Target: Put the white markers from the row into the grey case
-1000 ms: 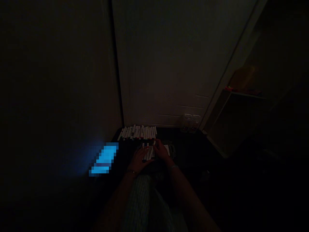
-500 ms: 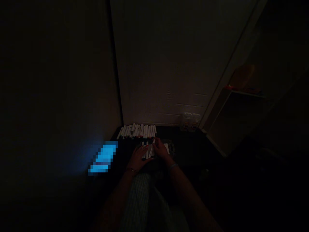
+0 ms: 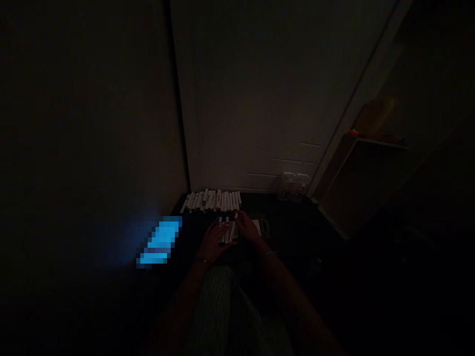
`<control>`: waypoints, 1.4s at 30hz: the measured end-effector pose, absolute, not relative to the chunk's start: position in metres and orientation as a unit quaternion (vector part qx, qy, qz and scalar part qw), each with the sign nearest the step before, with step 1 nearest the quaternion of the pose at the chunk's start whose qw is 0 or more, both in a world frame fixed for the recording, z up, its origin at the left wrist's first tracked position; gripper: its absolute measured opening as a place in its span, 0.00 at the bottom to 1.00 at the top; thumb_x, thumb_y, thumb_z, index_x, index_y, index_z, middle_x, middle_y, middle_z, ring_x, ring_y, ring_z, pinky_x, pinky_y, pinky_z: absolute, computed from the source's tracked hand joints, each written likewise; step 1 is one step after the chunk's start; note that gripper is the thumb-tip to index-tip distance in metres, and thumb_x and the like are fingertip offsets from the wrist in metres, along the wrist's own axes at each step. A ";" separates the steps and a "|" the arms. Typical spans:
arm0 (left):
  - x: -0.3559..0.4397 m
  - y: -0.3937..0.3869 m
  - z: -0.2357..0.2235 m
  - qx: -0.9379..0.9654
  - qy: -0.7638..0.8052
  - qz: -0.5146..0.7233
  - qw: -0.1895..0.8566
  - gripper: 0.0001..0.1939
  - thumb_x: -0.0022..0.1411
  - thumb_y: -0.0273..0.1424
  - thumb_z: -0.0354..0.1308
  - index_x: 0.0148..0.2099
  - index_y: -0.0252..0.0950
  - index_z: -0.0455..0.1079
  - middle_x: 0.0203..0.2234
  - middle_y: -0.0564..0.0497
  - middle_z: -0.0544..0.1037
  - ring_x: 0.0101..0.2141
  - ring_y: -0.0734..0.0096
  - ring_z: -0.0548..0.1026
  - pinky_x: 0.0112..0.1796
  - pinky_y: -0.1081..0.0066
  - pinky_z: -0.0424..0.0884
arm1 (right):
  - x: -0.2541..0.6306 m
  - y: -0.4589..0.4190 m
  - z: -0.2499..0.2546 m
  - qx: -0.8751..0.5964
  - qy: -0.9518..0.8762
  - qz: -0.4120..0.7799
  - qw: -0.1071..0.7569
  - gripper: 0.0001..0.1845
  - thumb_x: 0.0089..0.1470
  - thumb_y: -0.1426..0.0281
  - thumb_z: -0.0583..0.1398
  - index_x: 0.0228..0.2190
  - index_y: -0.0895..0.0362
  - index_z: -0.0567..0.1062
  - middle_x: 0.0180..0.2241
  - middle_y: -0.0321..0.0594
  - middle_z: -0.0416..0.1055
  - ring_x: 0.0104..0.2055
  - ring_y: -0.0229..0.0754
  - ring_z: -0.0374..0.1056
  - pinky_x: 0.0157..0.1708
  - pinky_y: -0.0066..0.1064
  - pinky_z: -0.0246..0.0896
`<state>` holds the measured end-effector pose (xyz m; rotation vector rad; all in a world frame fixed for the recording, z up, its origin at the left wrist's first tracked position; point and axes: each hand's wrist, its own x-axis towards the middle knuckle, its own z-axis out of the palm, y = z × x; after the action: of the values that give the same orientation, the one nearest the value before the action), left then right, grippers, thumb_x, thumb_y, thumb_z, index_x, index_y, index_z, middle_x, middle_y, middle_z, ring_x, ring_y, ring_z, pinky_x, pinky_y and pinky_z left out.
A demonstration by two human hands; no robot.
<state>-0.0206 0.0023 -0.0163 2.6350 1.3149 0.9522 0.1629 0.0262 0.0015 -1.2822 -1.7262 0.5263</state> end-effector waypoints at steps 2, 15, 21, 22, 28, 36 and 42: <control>-0.020 0.002 -0.016 0.849 0.427 0.311 0.025 0.33 0.53 0.50 0.51 0.58 0.44 0.55 0.56 0.50 0.62 0.57 0.59 0.56 0.56 0.53 0.48 | 0.163 0.027 0.001 -0.513 -0.690 0.224 0.459 0.20 0.54 0.66 0.52 0.50 0.49 0.60 0.42 0.37 0.67 0.42 0.39 0.64 0.41 0.31 0.59; -0.021 0.004 -0.020 0.851 0.425 0.309 0.021 0.31 0.52 0.50 0.51 0.56 0.42 0.59 0.55 0.50 0.63 0.56 0.59 0.57 0.56 0.53 0.49 | 0.163 0.047 -0.002 -0.503 -0.595 0.349 0.521 0.10 0.49 0.63 0.56 0.34 0.53 0.63 0.31 0.34 0.70 0.34 0.37 0.67 0.32 0.28 0.62; -0.021 0.003 -0.019 0.848 0.427 0.312 0.025 0.33 0.52 0.51 0.51 0.57 0.42 0.57 0.55 0.50 0.62 0.57 0.59 0.56 0.56 0.53 0.49 | 0.164 0.059 0.001 -0.511 -0.606 0.335 0.509 0.11 0.47 0.66 0.57 0.34 0.54 0.64 0.28 0.32 0.69 0.31 0.36 0.67 0.30 0.27 0.62; -0.021 0.003 -0.019 0.849 0.426 0.312 0.026 0.33 0.52 0.51 0.51 0.57 0.42 0.57 0.56 0.50 0.62 0.57 0.59 0.56 0.56 0.53 0.49 | 0.163 0.060 0.002 -0.507 -0.606 0.336 0.512 0.11 0.47 0.66 0.57 0.34 0.54 0.64 0.28 0.32 0.69 0.31 0.36 0.67 0.30 0.26 0.62; -0.021 0.002 -0.015 0.848 0.425 0.317 0.027 0.33 0.52 0.50 0.52 0.58 0.43 0.57 0.55 0.49 0.62 0.56 0.58 0.56 0.56 0.53 0.49 | 0.152 0.064 0.007 -0.478 -0.626 0.337 0.515 0.12 0.46 0.64 0.58 0.35 0.55 0.67 0.27 0.33 0.69 0.30 0.36 0.67 0.29 0.25 0.62; -0.020 0.002 -0.014 0.850 0.428 0.304 0.028 0.33 0.52 0.50 0.51 0.58 0.43 0.55 0.56 0.50 0.61 0.57 0.58 0.56 0.55 0.53 0.49 | 0.149 0.073 0.006 -0.473 -0.641 0.332 0.505 0.12 0.46 0.64 0.59 0.34 0.56 0.69 0.27 0.34 0.70 0.30 0.36 0.67 0.29 0.25 0.62; -0.020 0.001 -0.014 0.847 0.429 0.313 0.024 0.33 0.52 0.51 0.51 0.57 0.42 0.58 0.55 0.50 0.62 0.56 0.59 0.57 0.56 0.54 0.49 | 0.152 0.070 0.002 -0.480 -0.633 0.335 0.507 0.13 0.47 0.64 0.59 0.34 0.57 0.70 0.29 0.35 0.71 0.30 0.36 0.68 0.30 0.26 0.62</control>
<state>-0.0198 0.0012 -0.0143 2.6208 1.3289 0.9674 0.1518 0.0703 0.0015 -1.1572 -1.5251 0.8082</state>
